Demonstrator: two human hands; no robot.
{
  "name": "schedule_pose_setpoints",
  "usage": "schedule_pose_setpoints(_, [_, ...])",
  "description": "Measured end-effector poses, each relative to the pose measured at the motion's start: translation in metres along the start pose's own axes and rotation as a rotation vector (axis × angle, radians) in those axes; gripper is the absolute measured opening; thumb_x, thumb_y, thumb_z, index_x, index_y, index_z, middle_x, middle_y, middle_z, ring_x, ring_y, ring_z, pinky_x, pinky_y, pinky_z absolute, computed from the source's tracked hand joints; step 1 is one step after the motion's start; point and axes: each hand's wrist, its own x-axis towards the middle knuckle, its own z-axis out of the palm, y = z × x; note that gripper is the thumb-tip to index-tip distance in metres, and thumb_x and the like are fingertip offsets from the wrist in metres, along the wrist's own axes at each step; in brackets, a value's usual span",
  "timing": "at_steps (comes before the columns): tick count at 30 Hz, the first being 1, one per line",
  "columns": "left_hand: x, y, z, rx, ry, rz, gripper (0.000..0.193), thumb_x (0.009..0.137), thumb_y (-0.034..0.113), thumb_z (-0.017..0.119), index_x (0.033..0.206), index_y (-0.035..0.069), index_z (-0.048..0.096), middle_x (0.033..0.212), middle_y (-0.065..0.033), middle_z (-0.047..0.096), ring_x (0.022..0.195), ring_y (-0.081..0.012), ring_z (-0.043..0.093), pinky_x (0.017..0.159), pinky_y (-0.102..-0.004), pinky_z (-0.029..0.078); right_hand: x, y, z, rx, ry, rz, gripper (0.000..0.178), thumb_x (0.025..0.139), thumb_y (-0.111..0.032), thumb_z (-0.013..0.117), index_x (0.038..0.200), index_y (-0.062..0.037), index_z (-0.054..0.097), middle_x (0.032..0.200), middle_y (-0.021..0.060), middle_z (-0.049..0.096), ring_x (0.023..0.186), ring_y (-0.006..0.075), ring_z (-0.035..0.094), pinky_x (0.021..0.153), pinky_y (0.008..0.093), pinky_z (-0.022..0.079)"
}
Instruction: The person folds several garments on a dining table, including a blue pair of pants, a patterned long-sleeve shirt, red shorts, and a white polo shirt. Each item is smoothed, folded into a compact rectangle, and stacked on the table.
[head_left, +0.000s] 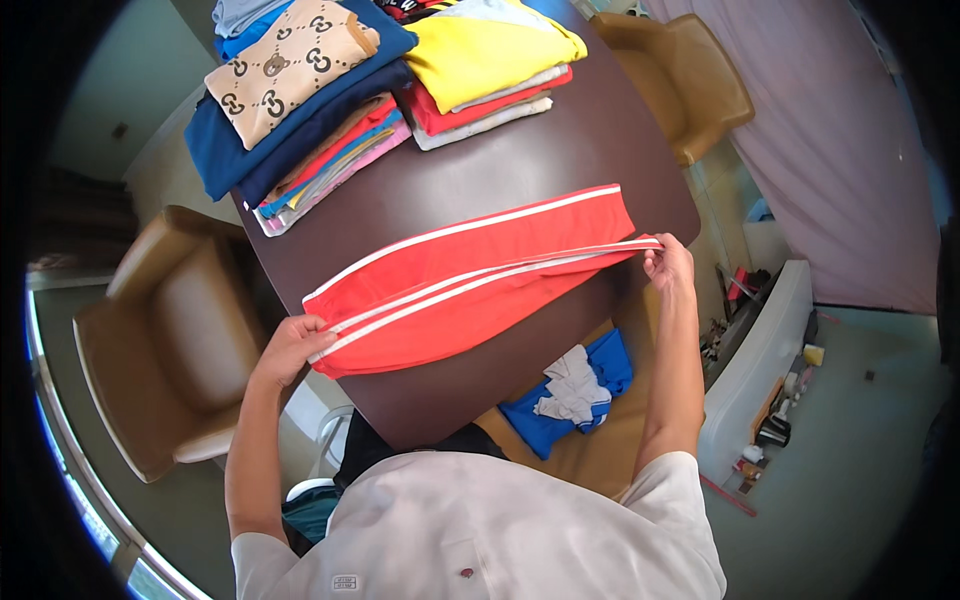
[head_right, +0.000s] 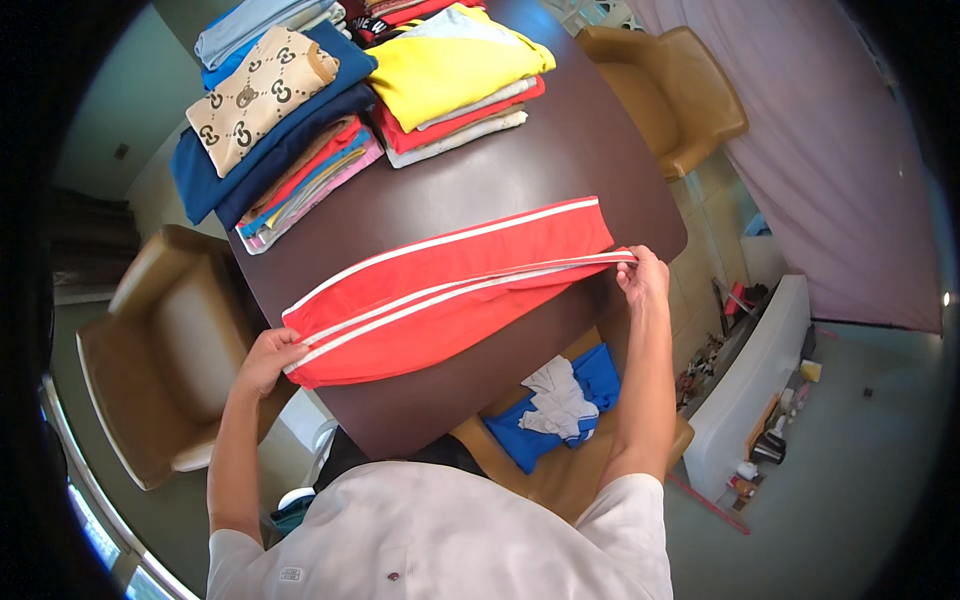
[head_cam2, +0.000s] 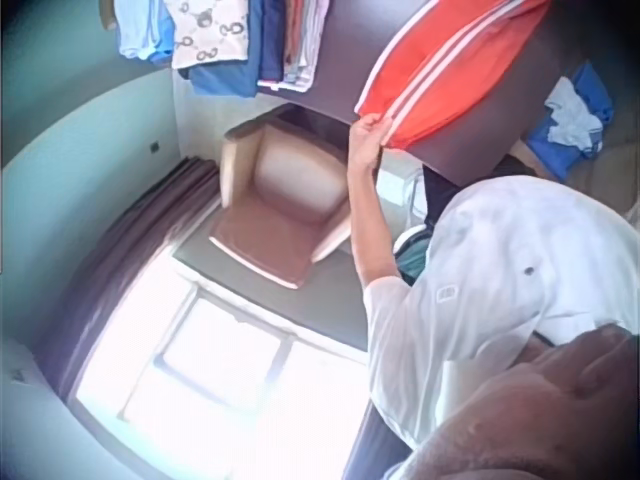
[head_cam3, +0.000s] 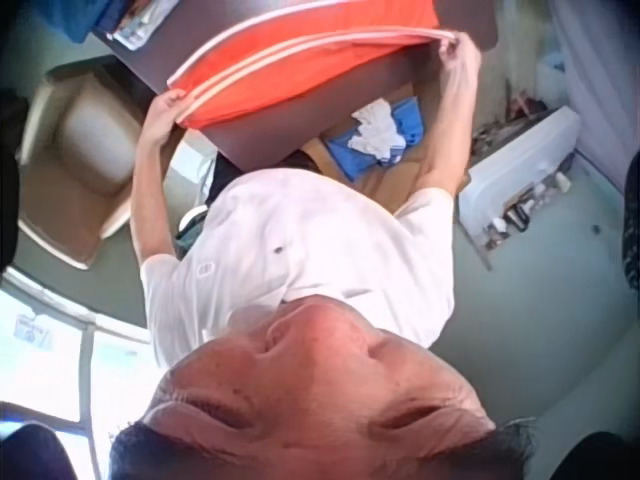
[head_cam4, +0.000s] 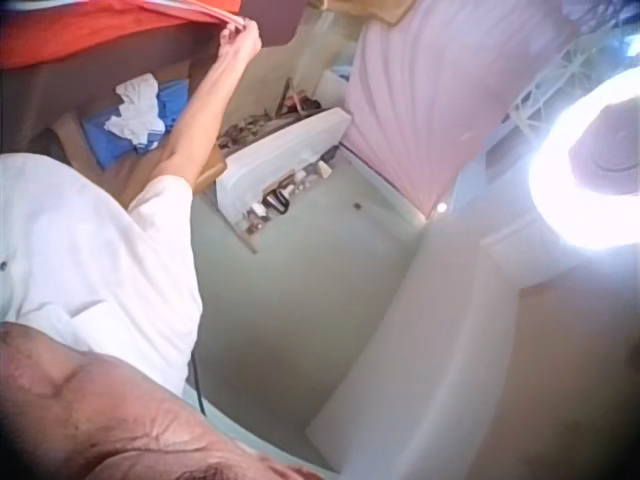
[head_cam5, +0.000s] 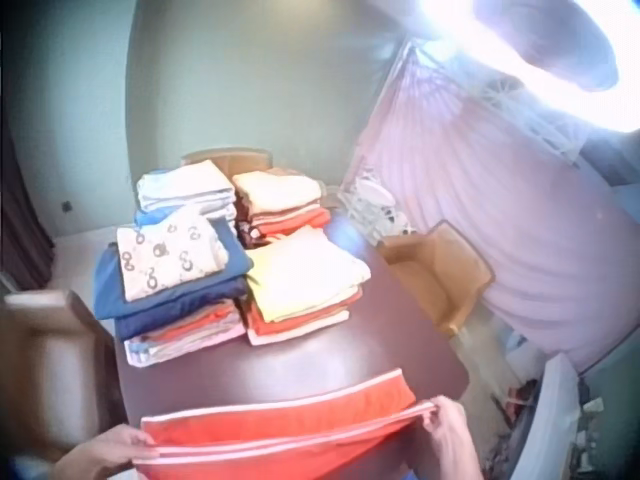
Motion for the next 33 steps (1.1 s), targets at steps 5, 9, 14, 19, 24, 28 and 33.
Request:
schedule_pose_setpoints(5, [0.027, 0.000, -0.009, -0.134, 0.100, 0.014, 0.012, 0.097, 0.013, 0.071, 0.099, 0.002, 0.071, 0.092, -0.0024, 0.073, 0.081, -0.0077, 0.066, 0.080, -0.0249, 0.054, 0.036, -0.008, 0.063, -0.067, -0.029, -0.001, 0.021, 0.098, -0.022, 0.067, 0.092, -0.0013, 0.064, 0.072, 0.0073, 0.066, 0.058, 0.0184, 0.066, 0.051, 0.0309, 0.058])
schedule_pose_setpoints(9, [0.037, 0.006, -0.003, -0.058, 0.225, 0.089, 0.015, 0.096, 0.010, 0.072, 0.104, -0.002, 0.069, 0.101, -0.0060, 0.073, 0.090, -0.0092, 0.068, 0.083, -0.0266, 0.055, 0.044, 0.026, 0.096, -0.246, -0.067, -0.007, 0.047, 0.098, -0.034, 0.071, 0.121, 0.0042, 0.056, 0.100, 0.0150, 0.064, 0.074, 0.0249, 0.068, 0.059, 0.0407, 0.061])
schedule_pose_setpoints(14, [0.029, 0.010, 0.004, 0.260, 0.297, 0.153, 0.017, 0.091, 0.005, 0.070, 0.106, -0.004, 0.067, 0.103, -0.0102, 0.072, 0.094, -0.0171, 0.069, 0.084, -0.0321, 0.056, 0.031, 0.062, 0.117, -0.693, 0.101, -0.283, 0.043, 0.092, -0.021, 0.071, 0.118, 0.0053, 0.051, 0.092, 0.0120, 0.062, 0.072, 0.0217, 0.067, 0.049, 0.0349, 0.058])
schedule_pose_setpoints(19, [0.025, 0.012, 0.012, 0.932, 0.421, 0.401, 0.017, 0.086, 0.003, 0.070, 0.102, -0.002, 0.067, 0.105, -0.0161, 0.070, 0.096, -0.0362, 0.067, 0.088, -0.0427, 0.054, 0.021, 0.062, 0.118, -0.916, 0.248, -0.220, 0.053, 0.086, -0.022, 0.075, 0.121, 0.0102, 0.051, 0.102, 0.0239, 0.070, 0.074, 0.0308, 0.073, 0.051, 0.0384, 0.062])
schedule_pose_setpoints(24, [0.035, 0.021, 0.022, 1.074, 0.503, 0.627, 0.014, 0.088, 0.008, 0.069, 0.099, 0.000, 0.066, 0.099, -0.0187, 0.067, 0.100, -0.0379, 0.063, 0.089, -0.0461, 0.051, 0.024, 0.060, 0.099, -1.049, 0.235, -0.252, 0.035, 0.086, -0.021, 0.071, 0.102, 0.0098, 0.069, 0.096, 0.0258, 0.074, 0.077, 0.0327, 0.075, 0.059, 0.0414, 0.062])
schedule_pose_setpoints(28, [0.050, 0.022, 0.013, 1.073, 0.518, 0.496, 0.016, 0.093, 0.014, 0.068, 0.103, 0.002, 0.066, 0.096, -0.0203, 0.068, 0.096, -0.0396, 0.064, 0.084, -0.0487, 0.052, 0.041, 0.079, 0.086, -1.211, 0.221, -0.390, 0.034, 0.086, -0.024, 0.066, 0.100, 0.0067, 0.074, 0.103, 0.0295, 0.073, 0.097, 0.0436, 0.072, 0.086, 0.0508, 0.057])
schedule_pose_setpoints(33, [0.073, 0.025, 0.000, 1.028, 0.537, 0.408, 0.020, 0.099, 0.023, 0.063, 0.105, 0.005, 0.065, 0.092, -0.0227, 0.071, 0.091, -0.0435, 0.067, 0.081, -0.0523, 0.052, 0.018, 0.067, 0.088, -1.246, 0.243, -0.421, 0.037, 0.087, -0.025, 0.062, 0.102, 0.0064, 0.074, 0.107, 0.0322, 0.072, 0.104, 0.0478, 0.070, 0.093, 0.0536, 0.055])
